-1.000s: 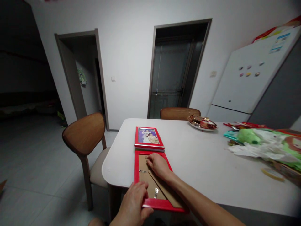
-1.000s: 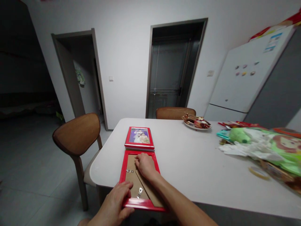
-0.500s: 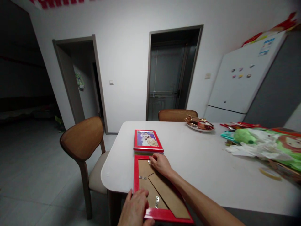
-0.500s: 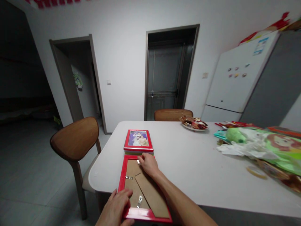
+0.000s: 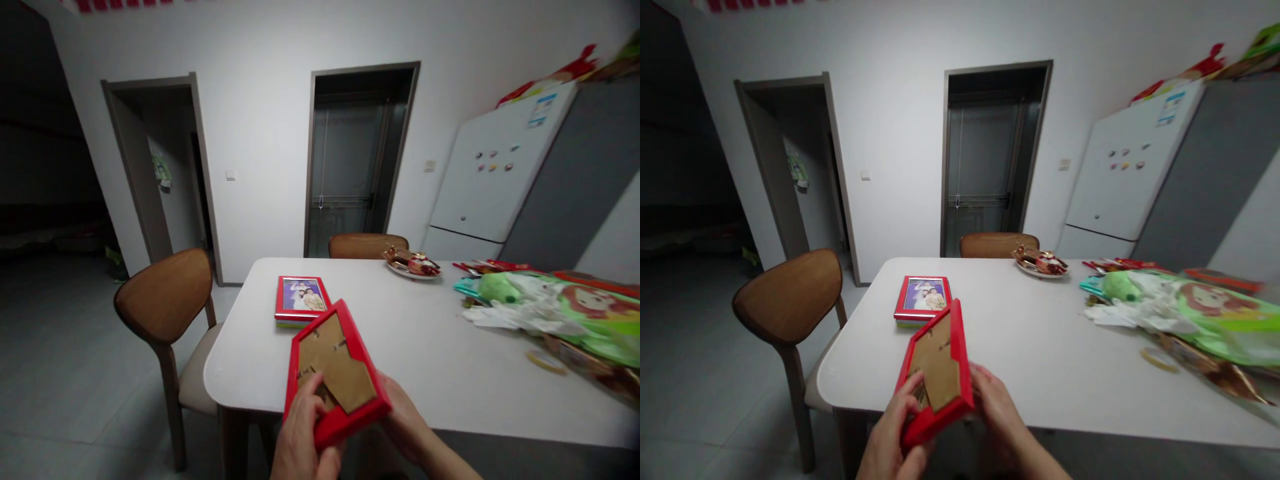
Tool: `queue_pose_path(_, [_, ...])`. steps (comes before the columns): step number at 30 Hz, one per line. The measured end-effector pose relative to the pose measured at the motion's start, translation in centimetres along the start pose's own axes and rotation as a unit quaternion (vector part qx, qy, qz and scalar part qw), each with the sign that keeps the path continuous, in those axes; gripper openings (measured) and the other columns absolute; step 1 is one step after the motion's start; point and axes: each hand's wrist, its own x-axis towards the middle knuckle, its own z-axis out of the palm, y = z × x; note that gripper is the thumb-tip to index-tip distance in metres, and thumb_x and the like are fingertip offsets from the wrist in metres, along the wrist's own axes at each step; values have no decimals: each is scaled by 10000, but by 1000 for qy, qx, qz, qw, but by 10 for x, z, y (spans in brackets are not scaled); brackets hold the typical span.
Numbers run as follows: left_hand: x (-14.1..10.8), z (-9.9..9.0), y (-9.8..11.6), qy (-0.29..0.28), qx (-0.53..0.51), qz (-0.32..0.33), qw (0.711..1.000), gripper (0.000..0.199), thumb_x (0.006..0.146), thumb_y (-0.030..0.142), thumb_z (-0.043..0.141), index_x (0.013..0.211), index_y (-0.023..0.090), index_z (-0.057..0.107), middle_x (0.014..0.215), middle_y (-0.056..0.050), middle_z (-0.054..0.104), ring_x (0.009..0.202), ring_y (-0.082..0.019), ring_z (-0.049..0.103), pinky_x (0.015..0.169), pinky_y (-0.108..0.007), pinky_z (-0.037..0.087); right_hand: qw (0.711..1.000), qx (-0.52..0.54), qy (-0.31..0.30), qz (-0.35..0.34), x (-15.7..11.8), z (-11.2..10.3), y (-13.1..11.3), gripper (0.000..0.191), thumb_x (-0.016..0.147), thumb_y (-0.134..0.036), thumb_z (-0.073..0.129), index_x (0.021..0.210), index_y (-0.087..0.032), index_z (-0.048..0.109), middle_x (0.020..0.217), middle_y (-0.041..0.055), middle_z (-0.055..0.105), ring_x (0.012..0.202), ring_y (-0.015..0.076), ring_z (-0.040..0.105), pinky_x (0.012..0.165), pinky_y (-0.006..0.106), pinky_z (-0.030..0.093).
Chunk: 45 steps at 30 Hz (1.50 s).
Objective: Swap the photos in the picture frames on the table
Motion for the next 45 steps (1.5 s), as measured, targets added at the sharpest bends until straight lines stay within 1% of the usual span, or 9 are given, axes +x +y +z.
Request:
queue_pose_path(3, [9,13,22,75,-185,-73,977,225,704,288,524,898,180,490,1172,-136,505,1032,-262,499,812,-351,430,988,113,-87,58,-23,31,5,497,709,-421,531,1147,-200,449,859,69,657,752,192,617,674,331,468])
queue_pose_path(6, [22,21,37,75,-303,-100,945,390,692,284,569,1033,181,410,1092,-118,557,990,-237,531,828,-332,427,983,181,-31,-8,-27,36,2,644,683,-345,579,1249,-222,298,894,41,655,794,181,615,728,314,468])
queue_pose_path(12, [55,30,37,-33,-376,-118,919,600,669,161,569,1200,194,291,1139,-99,532,1007,-213,523,854,-329,422,991,3,130,5,-3,-49,-44,765,676,-330,538,1325,-182,161,753,49,679,558,211,627,534,340,498])
queue_pose_path(16, [62,71,14,-84,-284,-130,946,538,652,88,520,1165,170,381,1168,-85,520,1038,-194,501,865,-285,408,961,-200,190,10,26,-118,-68,650,698,-267,480,1297,-118,274,722,62,683,571,201,630,538,302,489])
queue_pose_path(20, [66,110,-4,-130,-13,-121,984,496,695,88,478,1173,188,393,1129,-51,552,1003,-168,514,856,-243,385,874,-440,207,-25,57,-170,-69,515,714,-271,448,1192,-79,445,786,83,683,671,185,634,584,249,463])
queue_pose_path(27, [77,124,-22,-172,83,-106,976,364,688,91,494,1049,131,519,1089,-117,548,1033,-244,459,915,-347,299,788,-568,231,-47,77,-192,-60,445,701,-280,456,1105,-113,544,927,101,655,833,208,603,689,253,421])
queue_pose_path(33, [75,95,-33,-131,39,-129,982,448,628,70,556,1066,156,525,1127,-90,549,1066,-227,459,937,-312,294,725,-638,243,-88,80,-157,-66,428,703,-239,440,1075,-63,556,958,176,627,864,278,579,727,337,408])
queue_pose_path(40, [94,41,-69,41,-80,-221,971,341,677,121,567,1016,140,532,1116,-115,554,1049,-206,491,919,-301,320,690,-672,63,-261,107,-17,-41,393,741,-267,458,1111,-147,513,1139,78,542,1050,169,461,898,260,309])
queue_pose_path(45, [108,20,-86,124,-191,-288,930,207,681,151,603,881,129,554,914,-98,625,927,-179,560,818,-275,397,657,-684,3,-317,131,56,-30,418,657,-249,579,1063,-167,525,1170,108,497,1080,230,409,878,333,300])
